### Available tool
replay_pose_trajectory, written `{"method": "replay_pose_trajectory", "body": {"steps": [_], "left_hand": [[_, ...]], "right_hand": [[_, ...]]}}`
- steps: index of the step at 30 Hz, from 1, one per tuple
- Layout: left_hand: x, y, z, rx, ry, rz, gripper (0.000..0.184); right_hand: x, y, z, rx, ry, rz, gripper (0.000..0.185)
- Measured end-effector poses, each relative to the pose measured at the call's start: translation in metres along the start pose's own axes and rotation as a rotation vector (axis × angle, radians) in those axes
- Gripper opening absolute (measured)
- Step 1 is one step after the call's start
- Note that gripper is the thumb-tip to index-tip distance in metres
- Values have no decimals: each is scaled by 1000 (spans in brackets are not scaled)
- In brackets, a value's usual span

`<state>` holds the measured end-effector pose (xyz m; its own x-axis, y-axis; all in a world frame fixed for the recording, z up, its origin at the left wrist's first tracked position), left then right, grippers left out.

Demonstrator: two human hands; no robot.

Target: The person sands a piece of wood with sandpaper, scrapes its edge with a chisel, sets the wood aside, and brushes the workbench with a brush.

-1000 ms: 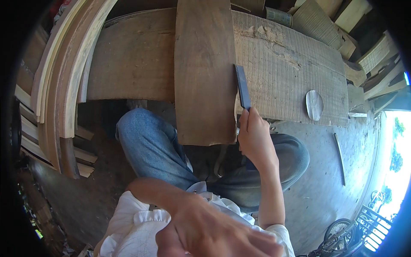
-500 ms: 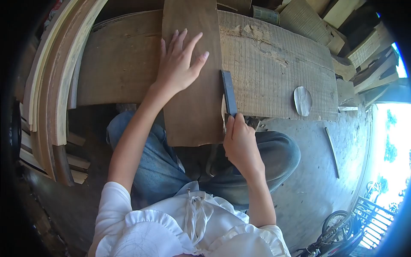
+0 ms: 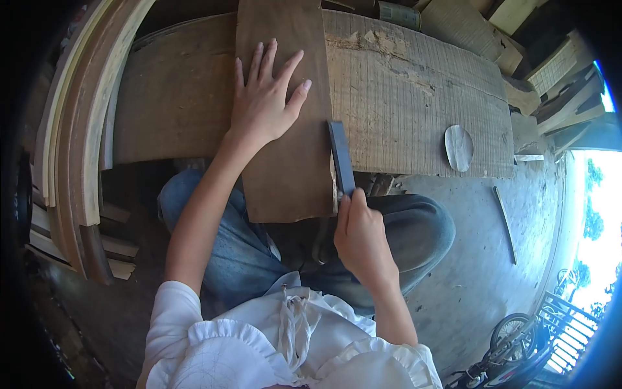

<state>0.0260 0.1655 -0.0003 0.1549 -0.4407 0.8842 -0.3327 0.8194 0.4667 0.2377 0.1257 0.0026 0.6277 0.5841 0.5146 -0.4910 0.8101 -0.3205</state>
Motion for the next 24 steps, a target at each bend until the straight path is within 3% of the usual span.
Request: {"method": "replay_pose_trajectory", "body": {"steps": [2,3,9,15,19,24], "left_hand": [[-2,-1,-1,-3,-36,-24,53],[-1,-1,-1,-3,-30,-27,53],[0,-1,-1,-14,-38,-25,53],[-1,-1,-1,-10,-25,-23,53],[-4,0,-2,-18,58,17,53],[-3,-1,-1,-21,-30,0,53]], "right_hand": [[2,-14,-7,-98,3,50,20],[3,-14,-1,39,-37,15,24],[2,15,2,110,-83,-13,27],[5,-19,-12,-3,-47,50,26],[7,7,6,130,-117,-2,26],[4,-4,0,24,-44,31,24]]}}
Point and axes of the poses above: each hand's wrist, its own y-axis towards the middle knuckle, its own x-axis out of the back of the hand, z = x × y, the point moved 8 cm from there along y, towards the middle knuckle, and after that the axes turned 13 degrees about y, right-handed, at the moved point
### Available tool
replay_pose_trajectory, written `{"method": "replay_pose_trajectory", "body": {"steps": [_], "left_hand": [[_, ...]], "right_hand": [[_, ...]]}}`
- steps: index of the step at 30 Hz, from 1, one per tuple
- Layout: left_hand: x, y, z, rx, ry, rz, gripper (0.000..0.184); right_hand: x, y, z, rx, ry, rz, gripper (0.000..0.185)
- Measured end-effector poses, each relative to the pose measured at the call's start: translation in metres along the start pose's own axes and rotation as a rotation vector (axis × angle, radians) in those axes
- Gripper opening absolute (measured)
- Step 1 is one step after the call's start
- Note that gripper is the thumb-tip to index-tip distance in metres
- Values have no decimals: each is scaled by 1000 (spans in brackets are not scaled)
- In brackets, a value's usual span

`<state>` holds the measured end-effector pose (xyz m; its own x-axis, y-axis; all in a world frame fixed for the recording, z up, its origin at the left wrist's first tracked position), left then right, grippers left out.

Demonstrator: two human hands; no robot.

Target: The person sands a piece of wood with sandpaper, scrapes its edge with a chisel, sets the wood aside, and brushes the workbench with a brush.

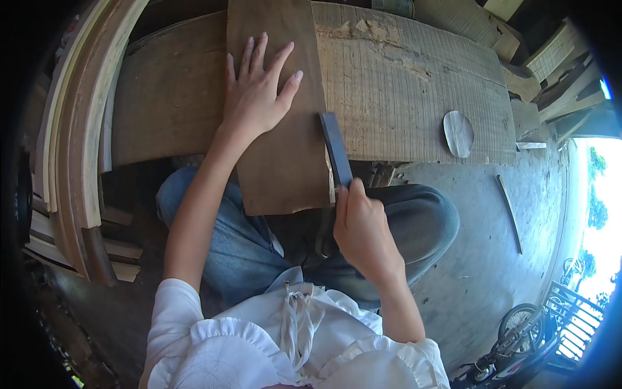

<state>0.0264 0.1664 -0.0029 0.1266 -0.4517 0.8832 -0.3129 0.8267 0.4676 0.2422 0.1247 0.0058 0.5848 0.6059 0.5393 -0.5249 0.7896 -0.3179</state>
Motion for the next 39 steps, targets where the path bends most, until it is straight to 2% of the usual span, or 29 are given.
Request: {"method": "replay_pose_trajectory", "body": {"steps": [8,10,15,16,18,19,22,25,33,34,36,39], "left_hand": [[-2,0,1,-2,24,1,54],[-2,1,1,0,22,-4,54],[-2,0,3,-2,21,-4,54],[-3,0,3,-3,11,0,54],[-4,1,4,1,5,1,53],[-3,1,4,-1,-5,-9,53],[-4,-1,4,-1,-14,-15,52],[-5,0,3,3,-11,-8,52],[-7,-1,5,-34,80,-76,52],[10,3,1,-36,80,-71,52],[13,7,-1,52,-16,274,55],[12,8,-1,56,1,274,53]], "right_hand": [[8,-15,-1,-290,64,147,23],[6,-15,-3,-124,13,77,23],[-6,-16,-15,-70,98,31,23],[-4,-19,-17,-66,98,32,23],[-6,-27,-28,-225,410,53,23],[-6,-34,-33,-198,421,22,26],[3,-61,-45,-73,240,-5,24],[3,-89,-51,-127,149,82,21],[-11,-114,-42,-205,-5,99,16],[-12,-115,-44,-185,-7,68,16],[-15,-118,-47,-164,-6,45,16],[-11,-118,-50,-166,77,-13,16]]}}
Point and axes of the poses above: each hand's wrist, its own y-axis towards the middle knuckle, its own x-axis out of the back of the hand, z = x × y, the point moved 8 cm from there along y, towards the middle knuckle, and after that the axes turned 13 degrees about y, right-handed, at the moved point
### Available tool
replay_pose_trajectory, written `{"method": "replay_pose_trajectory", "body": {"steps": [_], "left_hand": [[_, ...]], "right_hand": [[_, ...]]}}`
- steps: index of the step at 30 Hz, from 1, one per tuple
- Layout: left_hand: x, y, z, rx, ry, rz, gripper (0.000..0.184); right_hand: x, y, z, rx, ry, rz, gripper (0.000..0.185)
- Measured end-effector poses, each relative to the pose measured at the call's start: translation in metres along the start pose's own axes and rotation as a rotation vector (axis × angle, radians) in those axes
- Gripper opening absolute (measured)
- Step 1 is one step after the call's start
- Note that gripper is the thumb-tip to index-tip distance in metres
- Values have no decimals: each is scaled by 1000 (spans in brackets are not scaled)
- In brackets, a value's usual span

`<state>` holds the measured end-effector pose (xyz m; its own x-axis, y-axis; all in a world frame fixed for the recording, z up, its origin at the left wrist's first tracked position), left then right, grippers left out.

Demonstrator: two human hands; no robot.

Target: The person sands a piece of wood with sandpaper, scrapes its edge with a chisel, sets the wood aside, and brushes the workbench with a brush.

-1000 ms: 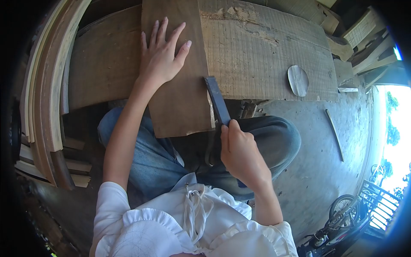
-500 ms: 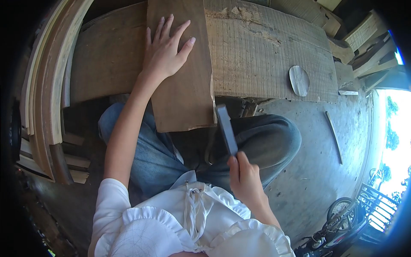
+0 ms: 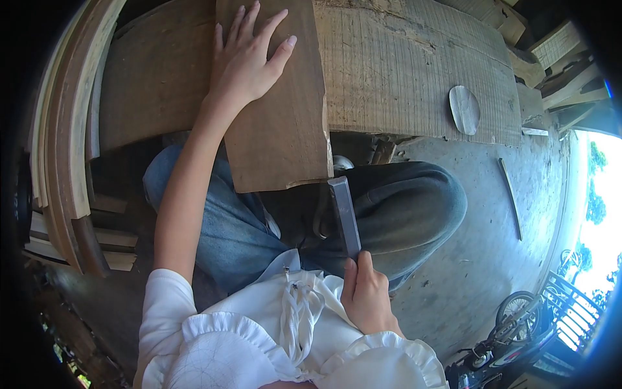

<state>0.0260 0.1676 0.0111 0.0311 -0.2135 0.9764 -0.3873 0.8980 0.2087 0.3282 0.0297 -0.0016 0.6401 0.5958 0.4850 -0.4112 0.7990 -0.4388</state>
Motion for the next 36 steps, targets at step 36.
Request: {"method": "replay_pose_trajectory", "body": {"steps": [36], "left_hand": [[-10,-2,4,-53,-20,-289,53]], "right_hand": [[-12,14,9,-25,-27,105,15]]}}
Point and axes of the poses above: each hand's wrist, its own y-axis towards the middle knuckle, its own x-axis out of the back of the hand, z = x × y, the point moved 8 cm from there along y, towards the middle knuckle, and after that the axes turned 13 degrees about y, right-handed, at the moved point
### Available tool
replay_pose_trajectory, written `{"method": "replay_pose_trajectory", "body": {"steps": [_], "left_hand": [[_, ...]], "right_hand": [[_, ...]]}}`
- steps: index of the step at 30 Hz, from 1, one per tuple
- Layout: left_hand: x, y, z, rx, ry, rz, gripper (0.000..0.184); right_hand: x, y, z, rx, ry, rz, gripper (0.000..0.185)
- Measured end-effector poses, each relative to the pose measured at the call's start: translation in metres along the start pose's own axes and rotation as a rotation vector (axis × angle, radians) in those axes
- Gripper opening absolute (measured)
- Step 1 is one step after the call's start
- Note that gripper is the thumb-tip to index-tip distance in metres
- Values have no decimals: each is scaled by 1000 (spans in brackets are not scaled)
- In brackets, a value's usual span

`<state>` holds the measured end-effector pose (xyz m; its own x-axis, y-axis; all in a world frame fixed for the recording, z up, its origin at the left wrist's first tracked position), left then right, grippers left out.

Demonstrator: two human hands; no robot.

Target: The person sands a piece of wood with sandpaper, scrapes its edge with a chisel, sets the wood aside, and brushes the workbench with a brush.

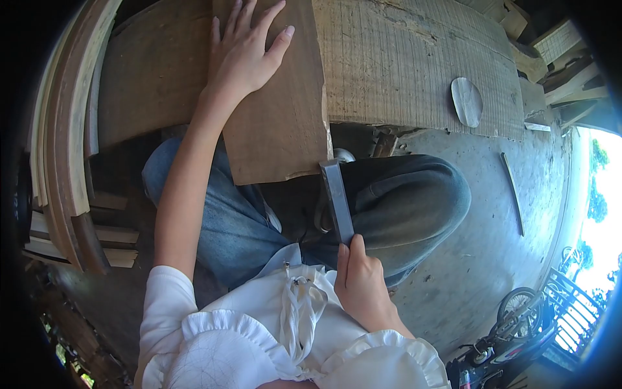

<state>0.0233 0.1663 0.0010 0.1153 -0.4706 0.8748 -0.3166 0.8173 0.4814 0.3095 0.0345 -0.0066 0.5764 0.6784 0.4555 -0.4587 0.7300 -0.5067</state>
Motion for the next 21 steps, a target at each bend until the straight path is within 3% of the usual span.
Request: {"method": "replay_pose_trajectory", "body": {"steps": [4,6,10,12,13,15,21], "left_hand": [[6,0,-2,7,-19,5,53],[8,4,-4,67,13,248,53],[3,2,-2,69,21,263,54],[11,1,-2,26,-63,63,54],[17,4,-4,28,-63,63,54],[11,5,-5,75,28,330,54],[9,4,-6,57,41,273,53]], "right_hand": [[-2,-2,-6,17,-9,-44,14],[-3,5,-3,19,-4,-57,14],[-5,14,5,30,0,-61,14],[-5,9,3,19,-5,-50,14],[-3,4,0,17,7,-46,15],[-1,2,0,10,15,-43,15],[0,23,13,58,3,-61,16]]}}
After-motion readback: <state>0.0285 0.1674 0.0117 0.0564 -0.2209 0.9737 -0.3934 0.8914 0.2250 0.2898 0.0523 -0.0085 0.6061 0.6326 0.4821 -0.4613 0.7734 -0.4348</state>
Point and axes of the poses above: each hand's wrist, its own y-axis towards the middle knuckle, its own x-axis out of the back of the hand, z = x × y, the point moved 8 cm from there along y, towards the middle knuckle, and after that the axes turned 13 degrees about y, right-handed, at the moved point
